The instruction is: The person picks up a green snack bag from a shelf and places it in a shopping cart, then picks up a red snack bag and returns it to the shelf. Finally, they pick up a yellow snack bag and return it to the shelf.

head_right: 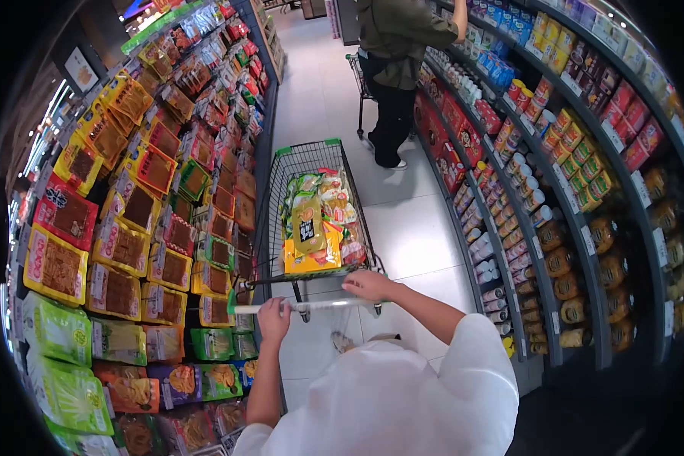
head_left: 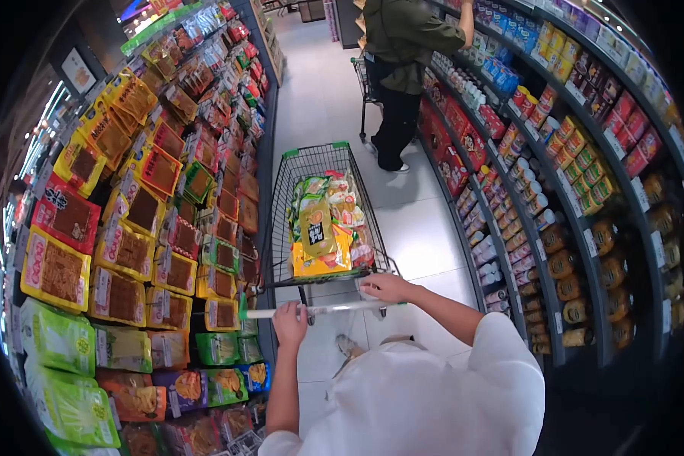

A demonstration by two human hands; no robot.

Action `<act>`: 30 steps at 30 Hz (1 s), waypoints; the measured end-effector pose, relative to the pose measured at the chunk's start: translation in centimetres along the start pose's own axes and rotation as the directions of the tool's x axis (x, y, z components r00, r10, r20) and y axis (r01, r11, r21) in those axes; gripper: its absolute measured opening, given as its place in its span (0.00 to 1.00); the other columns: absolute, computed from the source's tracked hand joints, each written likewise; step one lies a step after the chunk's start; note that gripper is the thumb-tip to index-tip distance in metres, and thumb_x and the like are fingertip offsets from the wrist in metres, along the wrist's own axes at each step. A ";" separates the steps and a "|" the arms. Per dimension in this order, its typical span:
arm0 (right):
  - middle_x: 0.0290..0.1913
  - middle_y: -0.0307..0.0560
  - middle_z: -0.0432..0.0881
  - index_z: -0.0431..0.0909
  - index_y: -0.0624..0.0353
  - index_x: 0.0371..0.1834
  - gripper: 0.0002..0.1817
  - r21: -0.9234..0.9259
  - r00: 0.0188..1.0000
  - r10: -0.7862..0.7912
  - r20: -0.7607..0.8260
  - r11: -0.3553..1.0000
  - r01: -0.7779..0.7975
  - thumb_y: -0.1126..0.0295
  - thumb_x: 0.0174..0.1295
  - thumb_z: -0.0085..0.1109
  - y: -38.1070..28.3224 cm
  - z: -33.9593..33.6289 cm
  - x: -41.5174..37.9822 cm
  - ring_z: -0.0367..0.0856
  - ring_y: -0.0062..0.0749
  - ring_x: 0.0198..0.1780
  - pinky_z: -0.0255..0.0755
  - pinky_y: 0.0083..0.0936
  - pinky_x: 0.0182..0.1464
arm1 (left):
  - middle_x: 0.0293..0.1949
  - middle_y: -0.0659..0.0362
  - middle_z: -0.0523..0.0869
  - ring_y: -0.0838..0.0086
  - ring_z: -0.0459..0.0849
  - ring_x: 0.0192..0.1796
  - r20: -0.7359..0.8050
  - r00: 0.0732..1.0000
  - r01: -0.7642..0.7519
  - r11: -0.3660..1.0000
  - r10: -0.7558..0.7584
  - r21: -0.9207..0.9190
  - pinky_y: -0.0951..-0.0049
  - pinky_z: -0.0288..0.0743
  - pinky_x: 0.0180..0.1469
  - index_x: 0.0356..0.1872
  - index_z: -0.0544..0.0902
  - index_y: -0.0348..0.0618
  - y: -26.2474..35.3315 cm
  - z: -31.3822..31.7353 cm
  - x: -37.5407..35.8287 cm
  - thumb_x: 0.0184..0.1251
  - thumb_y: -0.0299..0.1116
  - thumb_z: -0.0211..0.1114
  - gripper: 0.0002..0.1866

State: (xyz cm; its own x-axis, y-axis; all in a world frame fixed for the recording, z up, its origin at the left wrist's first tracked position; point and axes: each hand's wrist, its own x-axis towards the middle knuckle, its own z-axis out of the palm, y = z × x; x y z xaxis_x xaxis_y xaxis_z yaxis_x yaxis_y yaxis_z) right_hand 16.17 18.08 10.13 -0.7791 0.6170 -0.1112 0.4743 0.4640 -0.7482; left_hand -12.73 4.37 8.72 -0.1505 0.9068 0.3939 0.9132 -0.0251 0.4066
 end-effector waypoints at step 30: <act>0.23 0.39 0.79 0.75 0.50 0.22 0.12 -0.607 0.933 -0.005 -0.359 0.761 -0.230 0.56 0.40 0.64 12.9 -9.6 25.1 0.81 0.36 0.24 0.74 0.35 0.26 | 0.40 0.48 0.86 0.58 0.84 0.48 0.843 0.513 0.376 0.925 -0.162 -0.051 0.65 0.74 0.52 0.43 0.85 0.48 -22.3 17.7 35.7 0.56 0.59 0.60 0.27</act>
State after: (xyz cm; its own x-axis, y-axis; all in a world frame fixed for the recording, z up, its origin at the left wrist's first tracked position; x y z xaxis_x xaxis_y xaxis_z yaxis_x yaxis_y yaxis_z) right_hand 6.68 45.60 4.00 -0.5819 0.8019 0.1351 0.7887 0.5970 -0.1464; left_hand -31.73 44.72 -0.87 0.0941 0.8241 -0.5586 0.7689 0.2963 0.5666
